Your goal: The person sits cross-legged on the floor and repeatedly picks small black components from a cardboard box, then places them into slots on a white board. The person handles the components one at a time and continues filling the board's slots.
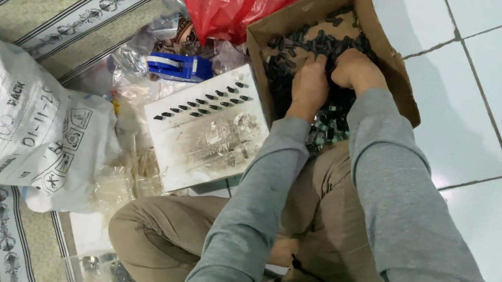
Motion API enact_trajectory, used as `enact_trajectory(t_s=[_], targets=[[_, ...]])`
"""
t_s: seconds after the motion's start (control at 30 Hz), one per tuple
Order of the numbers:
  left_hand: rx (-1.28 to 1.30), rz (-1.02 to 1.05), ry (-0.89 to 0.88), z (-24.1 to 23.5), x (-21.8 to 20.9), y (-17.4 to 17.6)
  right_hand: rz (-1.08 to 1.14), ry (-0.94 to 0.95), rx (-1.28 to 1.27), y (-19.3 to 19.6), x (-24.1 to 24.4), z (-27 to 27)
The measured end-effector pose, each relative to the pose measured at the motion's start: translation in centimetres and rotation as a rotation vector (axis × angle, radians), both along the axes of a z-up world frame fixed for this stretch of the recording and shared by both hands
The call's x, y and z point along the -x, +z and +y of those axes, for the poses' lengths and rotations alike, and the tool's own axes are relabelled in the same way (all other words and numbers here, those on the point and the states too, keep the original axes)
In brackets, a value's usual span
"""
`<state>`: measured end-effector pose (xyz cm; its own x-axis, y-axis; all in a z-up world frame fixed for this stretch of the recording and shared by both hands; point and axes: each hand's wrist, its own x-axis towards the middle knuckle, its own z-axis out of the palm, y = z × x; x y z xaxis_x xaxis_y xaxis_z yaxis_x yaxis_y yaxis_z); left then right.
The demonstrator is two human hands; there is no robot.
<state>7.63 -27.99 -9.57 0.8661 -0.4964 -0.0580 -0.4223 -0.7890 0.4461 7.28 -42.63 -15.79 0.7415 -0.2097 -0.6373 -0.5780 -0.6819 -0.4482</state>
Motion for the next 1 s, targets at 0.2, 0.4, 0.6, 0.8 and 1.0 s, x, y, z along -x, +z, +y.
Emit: enact_trajectory(t_s=[0.2,0.4,0.6,0.8,1.0], targets=[[0.545,0.495,0.488,-0.1,-1.5,-6.3,-0.075,-0.029,0.034,0.3,-0.7,0.2],[0.707,0.610,0.675,-1.6,0.7,-5.6,-0.063,-0.063,0.005,4.2,0.0,0.3],[0.607,0.606,0.658,-1.9,1.4,-8.1,-0.008,-0.110,0.015,2.1,-0.1,-0.9],[0.599,0.503,0.614,-1.2,3.1,-1.9,-0.015,-0.104,0.126,10.9,1.5,2.9],[0.642,0.515,0.514,1.8,2.0,0.3,-0.242,-0.148,0.097,3.7,-0.3,-1.2]])
